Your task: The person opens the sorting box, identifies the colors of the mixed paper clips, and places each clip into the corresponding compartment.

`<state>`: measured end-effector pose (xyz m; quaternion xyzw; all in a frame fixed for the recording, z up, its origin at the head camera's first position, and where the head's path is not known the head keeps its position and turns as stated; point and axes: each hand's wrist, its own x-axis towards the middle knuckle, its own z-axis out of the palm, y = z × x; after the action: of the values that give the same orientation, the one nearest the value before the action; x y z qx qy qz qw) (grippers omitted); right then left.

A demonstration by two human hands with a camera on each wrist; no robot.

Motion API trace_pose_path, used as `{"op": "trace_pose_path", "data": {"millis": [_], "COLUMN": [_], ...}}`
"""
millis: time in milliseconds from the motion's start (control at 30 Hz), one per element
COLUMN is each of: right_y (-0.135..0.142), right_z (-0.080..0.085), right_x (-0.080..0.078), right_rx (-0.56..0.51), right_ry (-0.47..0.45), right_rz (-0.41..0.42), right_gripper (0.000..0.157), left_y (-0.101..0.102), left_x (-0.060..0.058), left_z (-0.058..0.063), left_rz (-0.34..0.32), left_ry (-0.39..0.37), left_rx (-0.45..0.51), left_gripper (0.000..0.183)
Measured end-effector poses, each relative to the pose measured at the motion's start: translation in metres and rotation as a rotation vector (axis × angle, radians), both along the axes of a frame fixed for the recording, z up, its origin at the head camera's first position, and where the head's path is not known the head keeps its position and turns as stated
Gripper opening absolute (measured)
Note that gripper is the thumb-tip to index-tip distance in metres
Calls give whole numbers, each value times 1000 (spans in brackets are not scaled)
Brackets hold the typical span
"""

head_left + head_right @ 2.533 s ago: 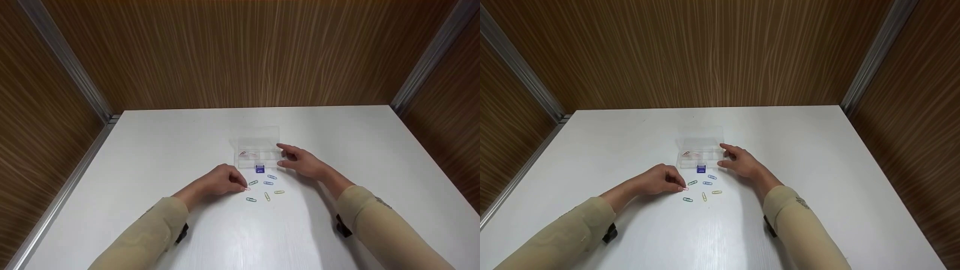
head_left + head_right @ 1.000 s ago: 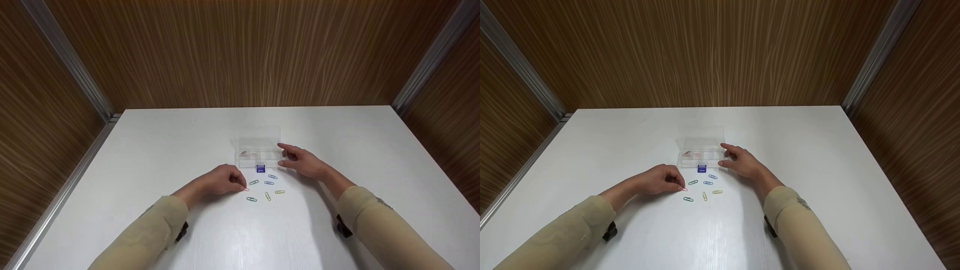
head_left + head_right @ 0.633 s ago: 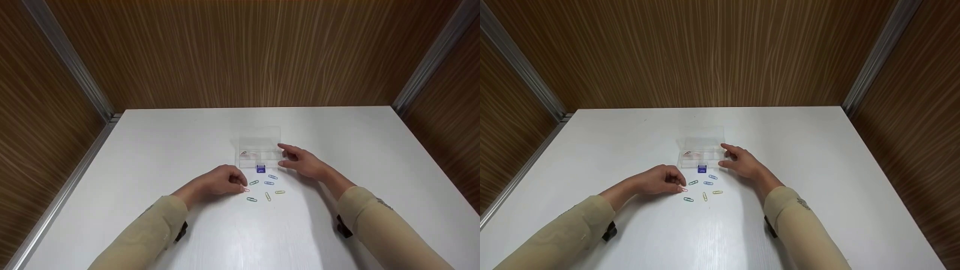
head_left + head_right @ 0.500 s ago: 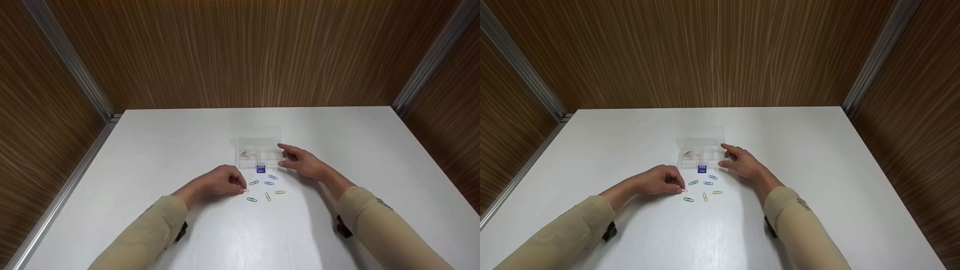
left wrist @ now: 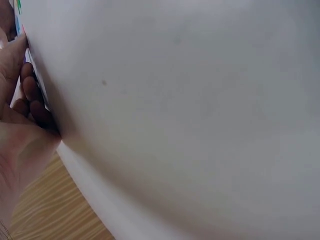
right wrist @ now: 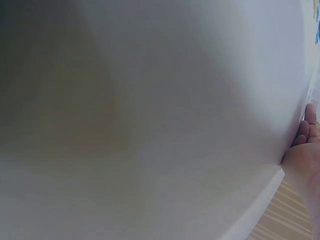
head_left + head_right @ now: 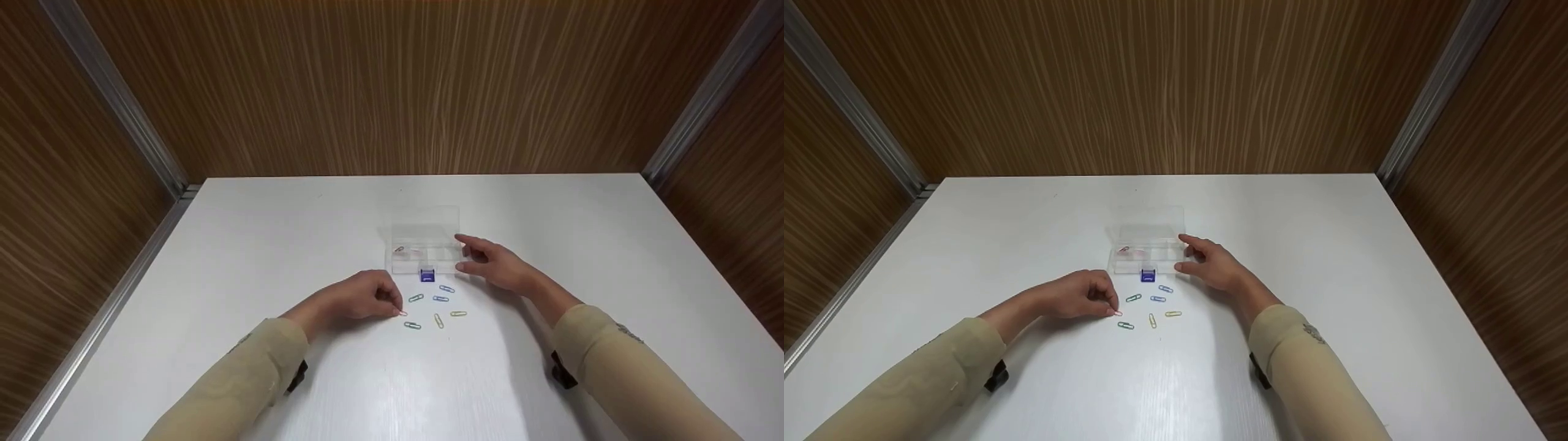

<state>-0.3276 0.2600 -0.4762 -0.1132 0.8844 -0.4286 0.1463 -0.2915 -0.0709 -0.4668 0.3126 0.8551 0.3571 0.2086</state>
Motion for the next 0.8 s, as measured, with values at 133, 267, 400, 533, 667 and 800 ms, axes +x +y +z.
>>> {"op": "trace_pose_path", "data": {"millis": [133, 267, 400, 533, 667, 800], "right_y": [1, 1, 0, 1, 1, 1], "right_z": [-1, -2, -3, -2, -2, -3], "right_x": [-1, 0, 0, 1, 1, 0], "right_rx": [1, 1, -5, -7, -6, -2], "right_ry": [11, 6, -2, -1, 6, 13], "right_rz": [5, 3, 5, 3, 5, 11], "right_gripper": [75, 75, 75, 75, 74, 75], "left_y": [-1, -2, -3, -2, -2, -2], "left_x": [0, 0, 1, 1, 2, 2], "left_z": [0, -2, -4, -5, -4, -4], "left_rz": [-23, -15, 5, 9, 9, 12], "left_ry": [1, -7, -7, -8, -11, -29], "left_rx": [11, 18, 23, 44, 61, 69], "left_gripper": [5, 4, 6, 5, 4, 5]}}
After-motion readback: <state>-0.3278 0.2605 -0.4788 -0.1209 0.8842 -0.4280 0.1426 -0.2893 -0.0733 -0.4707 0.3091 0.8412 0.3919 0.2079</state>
